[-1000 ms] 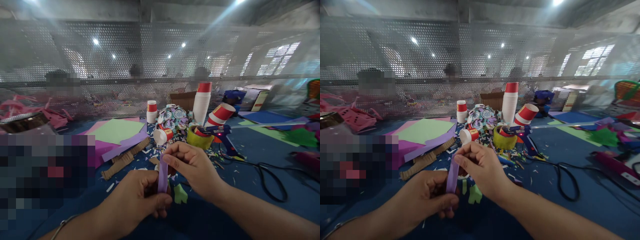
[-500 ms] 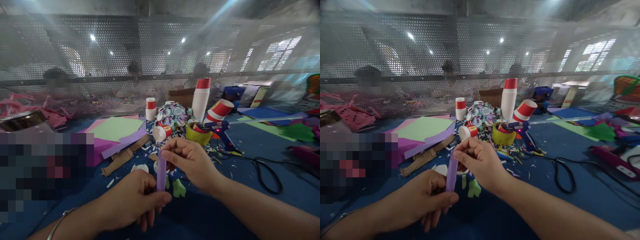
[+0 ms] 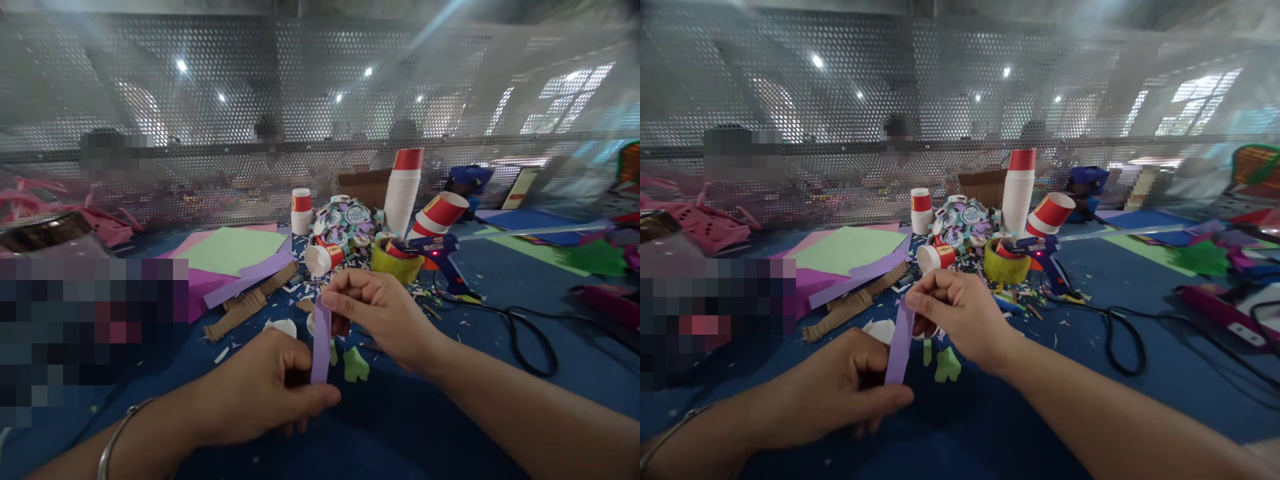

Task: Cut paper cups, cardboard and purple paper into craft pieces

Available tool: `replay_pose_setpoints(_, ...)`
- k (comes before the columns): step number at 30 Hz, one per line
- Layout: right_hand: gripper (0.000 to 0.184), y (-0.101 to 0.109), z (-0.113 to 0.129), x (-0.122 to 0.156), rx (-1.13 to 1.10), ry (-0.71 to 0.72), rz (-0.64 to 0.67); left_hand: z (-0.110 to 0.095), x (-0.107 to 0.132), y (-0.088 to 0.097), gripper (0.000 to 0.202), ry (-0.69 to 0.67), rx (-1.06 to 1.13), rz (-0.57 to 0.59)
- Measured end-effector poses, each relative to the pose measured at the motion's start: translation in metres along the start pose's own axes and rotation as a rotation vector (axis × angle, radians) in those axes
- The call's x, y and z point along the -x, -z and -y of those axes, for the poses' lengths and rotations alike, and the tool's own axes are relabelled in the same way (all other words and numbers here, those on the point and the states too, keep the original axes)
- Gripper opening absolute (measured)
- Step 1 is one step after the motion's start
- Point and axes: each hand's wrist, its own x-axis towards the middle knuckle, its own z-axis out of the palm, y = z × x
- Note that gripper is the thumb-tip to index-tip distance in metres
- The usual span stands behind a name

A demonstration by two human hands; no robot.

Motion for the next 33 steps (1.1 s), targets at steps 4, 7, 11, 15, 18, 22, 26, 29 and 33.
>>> replay_pose_setpoints(4,0.017,0.004,0.001,-0.002,0.050,0.032,-0.033,0.006,-0.010,0.000,0.029,-0.208,0.134,-0.185)
replay_pose_setpoints(7,0.019,0.006,0.000,-0.004,0.092,0.032,-0.023,0.010,-0.015,0.003,0.031,-0.214,0.206,-0.252)
replay_pose_setpoints(11,0.016,0.013,0.001,-0.006,0.256,0.072,-0.037,0.008,-0.013,0.007,0.031,-0.163,0.185,-0.312)
replay_pose_setpoints(15,0.013,0.025,0.005,-0.007,0.739,0.134,-0.023,0.002,-0.010,0.008,0.024,-0.162,0.245,-0.389)
replay_pose_setpoints(18,0.017,0.033,0.009,-0.006,1.138,0.058,0.127,0.002,-0.010,0.008,0.018,-0.166,0.359,-0.401)
replay_pose_setpoints(22,0.016,0.043,0.013,0.000,1.421,-0.047,0.305,0.003,-0.011,0.010,0.012,-0.172,0.489,-0.430)
replay_pose_setpoints(26,0.017,0.052,0.015,0.008,1.478,-0.141,0.350,0.002,-0.010,0.010,0.011,-0.137,0.548,-0.447)
replay_pose_setpoints(29,0.015,0.056,0.014,0.012,1.441,-0.132,0.391,0.001,-0.010,0.010,0.014,-0.123,0.550,-0.480)
replay_pose_setpoints(33,0.010,0.059,0.012,0.015,1.398,-0.101,0.394,0.004,-0.012,0.010,0.016,-0.121,0.543,-0.504)
